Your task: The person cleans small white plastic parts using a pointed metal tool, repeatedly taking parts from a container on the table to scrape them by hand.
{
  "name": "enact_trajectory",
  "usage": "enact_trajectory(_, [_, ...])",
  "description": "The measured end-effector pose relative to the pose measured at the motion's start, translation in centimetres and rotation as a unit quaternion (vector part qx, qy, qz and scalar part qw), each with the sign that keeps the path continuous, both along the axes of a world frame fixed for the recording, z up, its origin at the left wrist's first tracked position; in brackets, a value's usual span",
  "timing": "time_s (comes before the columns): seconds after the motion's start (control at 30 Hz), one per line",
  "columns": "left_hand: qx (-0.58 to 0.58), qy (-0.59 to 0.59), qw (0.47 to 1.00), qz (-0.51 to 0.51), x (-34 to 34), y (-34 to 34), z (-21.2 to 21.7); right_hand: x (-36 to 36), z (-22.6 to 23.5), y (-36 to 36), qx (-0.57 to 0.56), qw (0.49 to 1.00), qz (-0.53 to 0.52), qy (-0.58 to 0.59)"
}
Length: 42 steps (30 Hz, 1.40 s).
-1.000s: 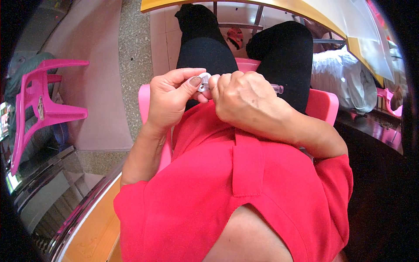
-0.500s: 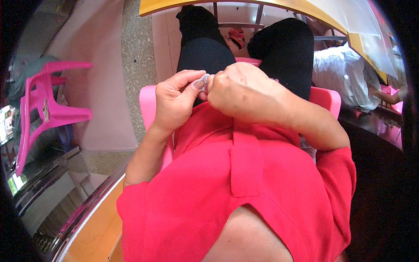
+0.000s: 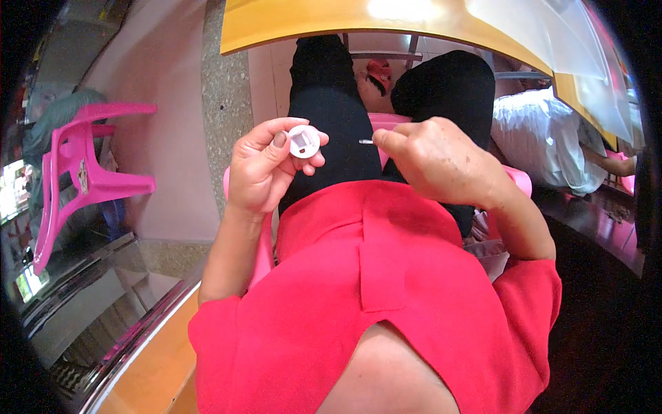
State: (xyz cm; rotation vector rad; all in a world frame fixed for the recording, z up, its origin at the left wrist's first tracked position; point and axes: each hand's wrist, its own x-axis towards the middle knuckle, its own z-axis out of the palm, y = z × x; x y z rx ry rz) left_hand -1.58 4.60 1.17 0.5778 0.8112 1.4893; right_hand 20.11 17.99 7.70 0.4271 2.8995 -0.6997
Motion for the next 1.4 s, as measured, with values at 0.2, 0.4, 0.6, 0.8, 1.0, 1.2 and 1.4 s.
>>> enact_trajectory(0.2, [-0.046,0.007,0.999,-0.013,1.2,3.9,0.8,0.8,-1.8,1.6,-0.063,0.995,-0.028,0.075])
enact_trajectory(0.4, [-0.057,0.068,0.996,0.008,3.6,6.6,1.2,1.8,-2.1,2.0,-0.085,0.976,-0.08,0.183])
enact_trajectory(0.6, [-0.045,0.119,0.992,0.008,5.9,7.9,1.2,2.8,-2.0,2.5,-0.089,0.978,-0.115,0.148])
enact_trajectory(0.8, [-0.047,0.182,0.982,0.002,7.5,8.9,1.6,3.6,-2.0,2.9,-0.017,0.982,-0.137,0.127])
enact_trajectory(1.0, [-0.048,0.24,0.97,-0.009,8.3,9.7,1.8,4.3,-1.9,3.3,0.051,0.989,-0.086,0.109])
enact_trajectory(1.2, [-0.074,0.26,0.962,-0.025,8.4,11.1,1.0,3.9,-3.0,2.9,0.25,0.964,-0.053,0.067])
enact_trajectory(1.4, [-0.111,0.304,0.945,-0.053,8.8,11.3,1.0,3.8,-2.3,2.0,0.231,0.969,-0.073,0.051])
